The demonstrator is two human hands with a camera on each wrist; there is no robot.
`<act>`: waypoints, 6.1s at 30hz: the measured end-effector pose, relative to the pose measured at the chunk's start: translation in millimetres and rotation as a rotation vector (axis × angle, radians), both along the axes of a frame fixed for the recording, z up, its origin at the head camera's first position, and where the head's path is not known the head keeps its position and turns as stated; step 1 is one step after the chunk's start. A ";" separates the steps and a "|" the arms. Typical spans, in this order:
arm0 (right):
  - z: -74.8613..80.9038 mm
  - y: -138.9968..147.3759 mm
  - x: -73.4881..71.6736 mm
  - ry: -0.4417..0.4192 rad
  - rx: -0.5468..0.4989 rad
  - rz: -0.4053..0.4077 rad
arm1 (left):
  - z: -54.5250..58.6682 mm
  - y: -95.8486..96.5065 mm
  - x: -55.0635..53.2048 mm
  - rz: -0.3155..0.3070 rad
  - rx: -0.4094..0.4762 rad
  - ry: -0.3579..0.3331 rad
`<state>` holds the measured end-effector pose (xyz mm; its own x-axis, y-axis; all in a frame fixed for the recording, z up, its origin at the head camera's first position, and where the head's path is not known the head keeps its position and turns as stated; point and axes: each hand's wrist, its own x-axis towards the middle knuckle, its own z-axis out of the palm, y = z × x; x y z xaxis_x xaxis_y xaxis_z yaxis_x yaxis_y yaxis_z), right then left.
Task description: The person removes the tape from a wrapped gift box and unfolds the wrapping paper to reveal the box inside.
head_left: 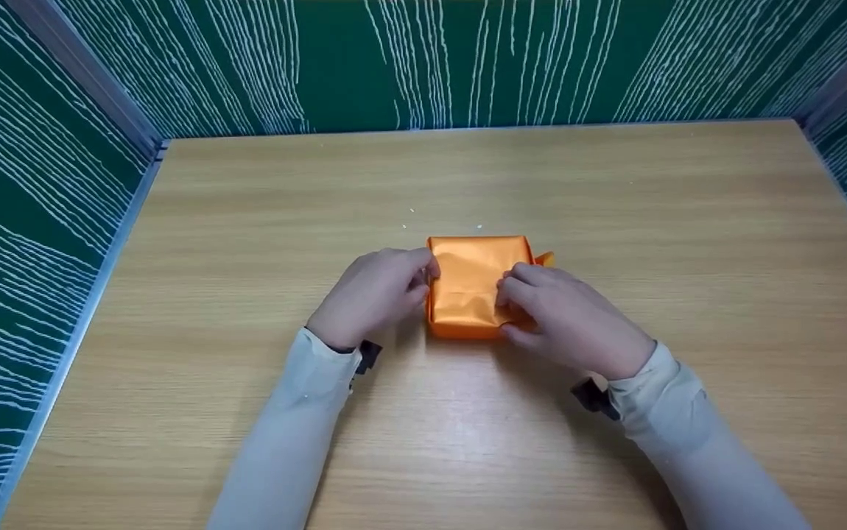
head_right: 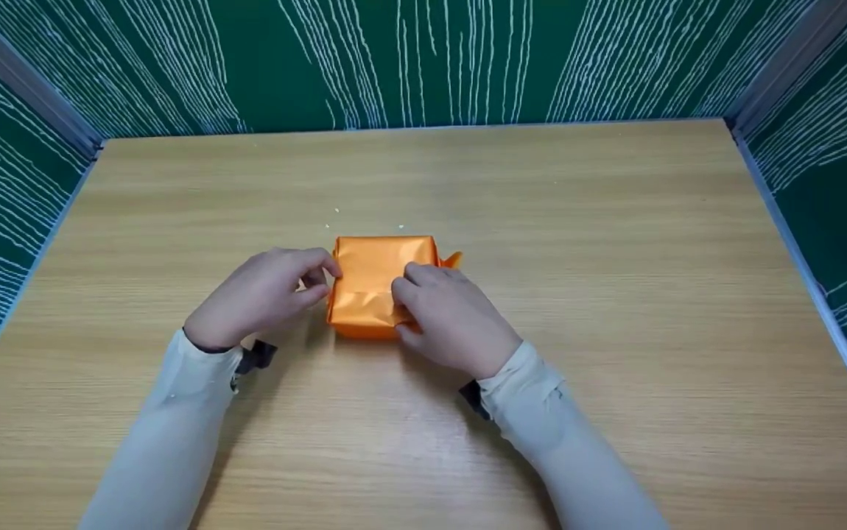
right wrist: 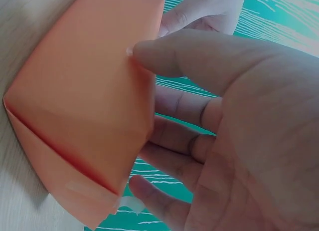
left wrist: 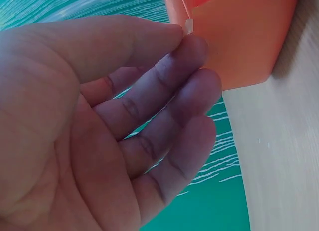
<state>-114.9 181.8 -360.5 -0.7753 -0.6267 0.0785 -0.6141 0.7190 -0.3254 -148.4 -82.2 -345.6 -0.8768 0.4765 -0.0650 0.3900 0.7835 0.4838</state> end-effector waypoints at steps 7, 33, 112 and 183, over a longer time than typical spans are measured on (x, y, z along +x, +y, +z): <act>0.0 -0.8 -0.4 0.007 0.005 -0.001 | 0.0 -3.9 0.3 0.003 -0.008 0.071; -1.5 -1.0 0.5 0.023 0.012 0.000 | 0.5 -10.5 3.5 -0.015 -0.093 -0.021; -4.7 0.4 -2.2 0.025 -0.012 0.014 | -15.6 14.2 -0.8 -0.020 -0.049 0.214; 0.1 -1.2 -1.5 0.033 -0.015 0.010 | -7.0 29.0 -16.9 0.076 -0.063 0.211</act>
